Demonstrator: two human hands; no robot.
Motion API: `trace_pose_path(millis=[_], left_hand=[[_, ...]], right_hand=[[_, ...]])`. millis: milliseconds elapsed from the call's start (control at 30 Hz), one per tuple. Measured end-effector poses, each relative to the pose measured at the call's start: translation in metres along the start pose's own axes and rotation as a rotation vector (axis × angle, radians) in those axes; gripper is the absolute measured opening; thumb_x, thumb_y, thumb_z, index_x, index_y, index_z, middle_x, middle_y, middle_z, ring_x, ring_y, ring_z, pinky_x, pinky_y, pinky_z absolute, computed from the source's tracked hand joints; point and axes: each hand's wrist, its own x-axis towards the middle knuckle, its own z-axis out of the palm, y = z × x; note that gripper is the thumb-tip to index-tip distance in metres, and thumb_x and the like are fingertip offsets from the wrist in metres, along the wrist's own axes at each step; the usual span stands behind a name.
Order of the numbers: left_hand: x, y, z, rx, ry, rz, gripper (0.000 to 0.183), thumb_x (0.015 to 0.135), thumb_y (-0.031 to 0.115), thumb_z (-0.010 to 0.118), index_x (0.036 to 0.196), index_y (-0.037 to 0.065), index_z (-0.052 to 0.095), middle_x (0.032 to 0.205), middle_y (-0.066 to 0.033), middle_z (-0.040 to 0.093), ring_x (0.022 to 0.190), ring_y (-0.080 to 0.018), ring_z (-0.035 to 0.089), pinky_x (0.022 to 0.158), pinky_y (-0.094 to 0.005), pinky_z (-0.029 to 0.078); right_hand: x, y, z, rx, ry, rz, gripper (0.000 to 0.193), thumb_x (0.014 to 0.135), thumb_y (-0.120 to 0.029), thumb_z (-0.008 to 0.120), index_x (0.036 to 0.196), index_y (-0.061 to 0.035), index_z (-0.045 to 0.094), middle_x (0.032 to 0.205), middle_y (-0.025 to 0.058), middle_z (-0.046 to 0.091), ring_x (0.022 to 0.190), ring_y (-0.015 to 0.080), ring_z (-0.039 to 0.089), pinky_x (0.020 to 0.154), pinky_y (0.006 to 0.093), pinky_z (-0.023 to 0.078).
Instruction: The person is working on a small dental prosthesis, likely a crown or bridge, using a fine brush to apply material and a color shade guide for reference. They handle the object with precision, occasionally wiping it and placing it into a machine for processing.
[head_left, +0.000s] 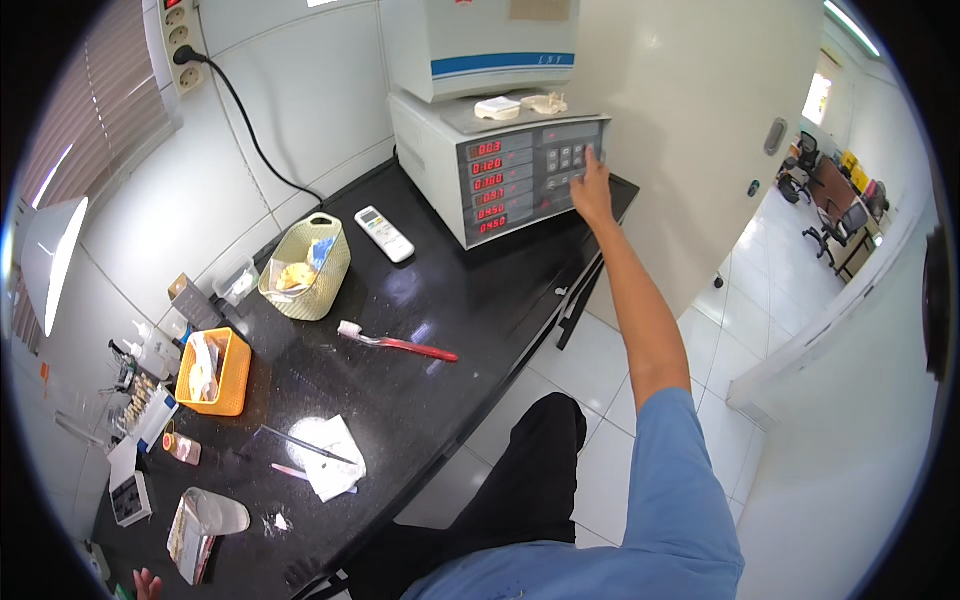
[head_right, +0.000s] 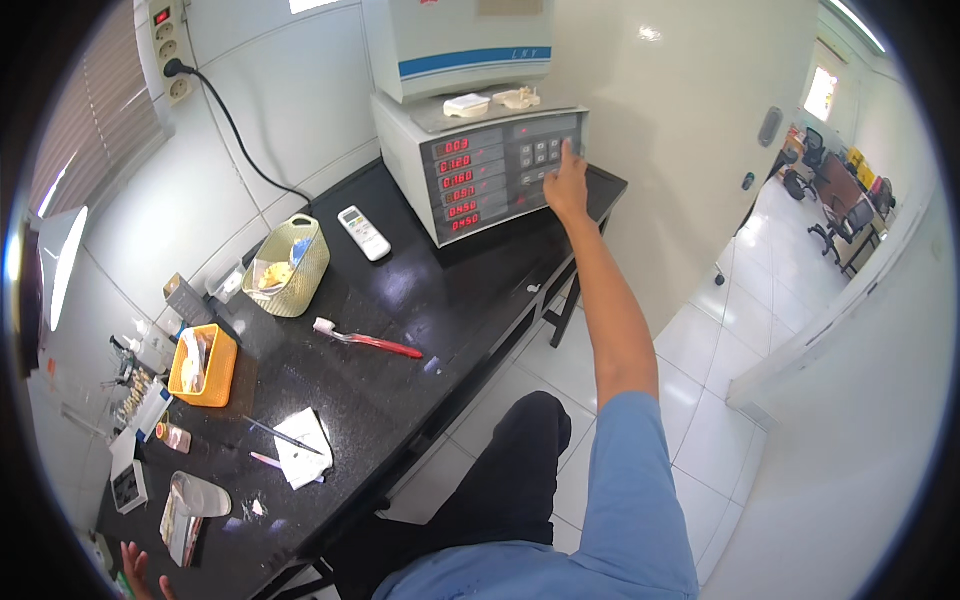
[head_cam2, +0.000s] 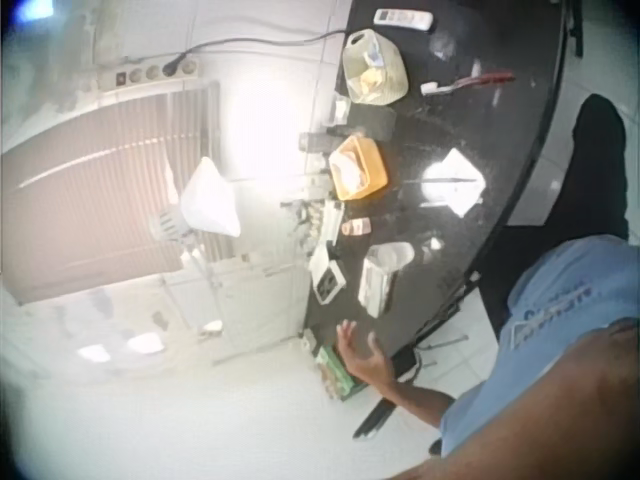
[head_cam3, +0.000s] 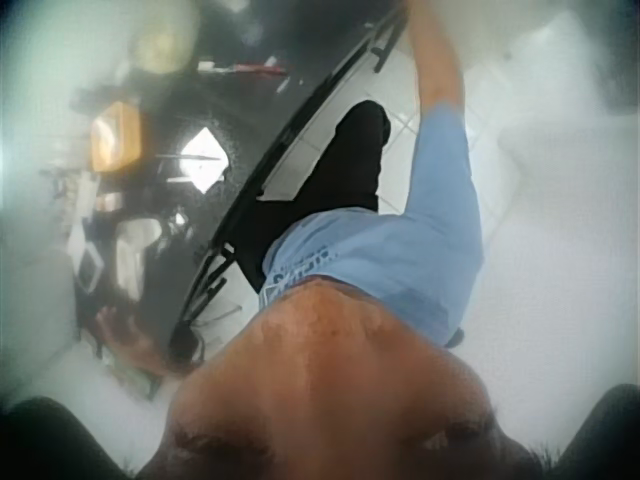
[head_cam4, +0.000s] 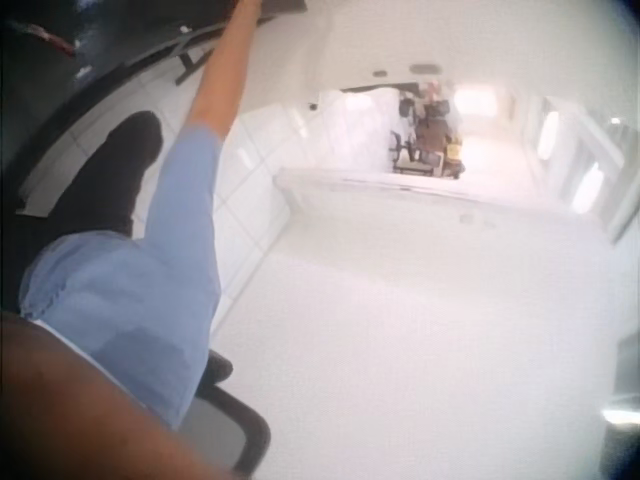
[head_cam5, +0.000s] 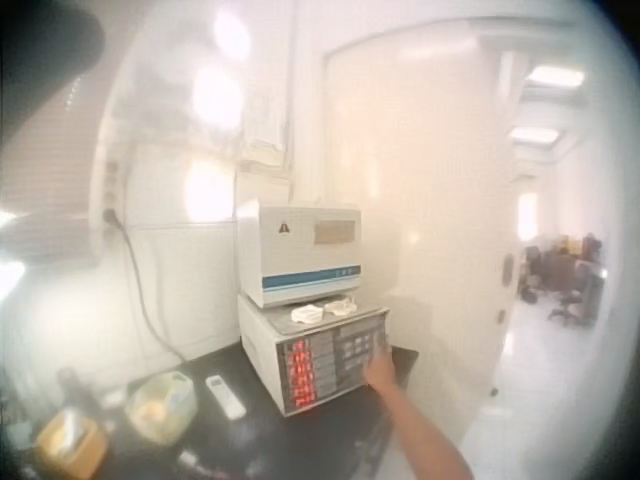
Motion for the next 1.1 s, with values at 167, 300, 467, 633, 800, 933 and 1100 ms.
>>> trace_pose_path(millis=[167,300,467,633,800,933,1100], left_hand=[[0.002,0.034,0.011,0.152,-0.022,0.002,0.046,0.097,0.019,0.064,0.137,-0.001,0.053,0.127,-0.0152,0.066,0.115,-0.0269,0.064,0.105,-0.0397,0.046],[-0.001,0.018,0.012,0.058,-0.005,-0.03,0.056,0.094,0.026,0.069,0.141,0.0,0.05,0.13,-0.016,0.065,0.118,-0.0239,0.063,0.11,-0.0416,0.041],[-0.022,0.009,0.005,0.049,-0.009,-0.072,0.049,0.095,0.023,0.062,0.136,-0.002,0.053,0.133,-0.017,0.06,0.114,-0.0271,0.061,0.103,-0.0398,0.042],[-0.022,0.04,0.022,-0.024,-0.018,-0.001,0.041,0.09,0.024,0.069,0.122,-0.002,0.064,0.118,-0.0177,0.067,0.105,-0.0286,0.065,0.096,-0.0382,0.047],[-0.037,0.043,0.062,-0.382,-0.085,-0.092,0.033,0.089,0.015,0.069,0.117,-0.002,0.066,0.105,-0.0155,0.071,0.096,-0.0257,0.068,0.089,-0.0358,0.051],[-0.049,0.059,0.135,-0.735,-0.056,-0.335,0.031,0.084,-0.013,0.05,0.106,-0.001,0.069,0.092,-0.0146,0.072,0.084,-0.0213,0.069,0.078,-0.0307,0.053],[-0.026,0.081,0.189,-0.796,-0.082,-0.227,0.03,0.072,-0.018,0.044,0.078,-0.001,0.068,0.062,-0.0086,0.058,0.054,-0.0156,0.055,0.051,-0.0287,0.043]], right_hand=[[-0.001,0.021,-0.01,-0.001,0.008,-0.024,0.075,0.086,-0.01,0.061,0.154,-0.0077,0.031,0.139,0.026,0.041,0.126,0.0429,0.049,0.106,0.0457,0.042],[0.011,0.033,-0.002,-0.104,0.081,-0.148,0.071,0.084,-0.009,0.06,0.152,-0.0078,0.037,0.13,0.0253,0.051,0.121,0.0411,0.051,0.104,0.0455,0.043],[0.019,0.039,0.006,-0.018,-0.018,-0.105,0.067,0.084,-0.007,0.058,0.149,-0.0125,0.043,0.125,0.0212,0.058,0.111,0.0337,0.059,0.099,0.0425,0.046],[0.023,0.039,-0.017,0.038,0.145,-0.134,0.053,0.091,-0.013,0.063,0.142,-0.0096,0.049,0.118,0.015,0.063,0.096,0.0229,0.066,0.088,0.0362,0.051],[-0.105,-0.113,-0.023,0.459,-0.058,-0.278,0.026,0.094,-0.007,0.065,0.119,-0.0022,0.063,0.098,0.008,0.065,0.085,0.0135,0.062,0.079,0.0268,0.049],[-0.204,-0.215,-0.03,0.527,-0.431,-0.612,0.01,0.095,0.0,0.062,0.1,0.0005,0.07,0.084,0.0081,0.066,0.074,0.0138,0.063,0.071,0.0257,0.051],[-0.242,-0.257,-0.005,0.646,-0.854,-0.761,0.023,0.088,0.011,0.061,0.106,-0.0006,0.069,0.087,0.0116,0.069,0.072,0.0194,0.068,0.062,0.0288,0.055]])
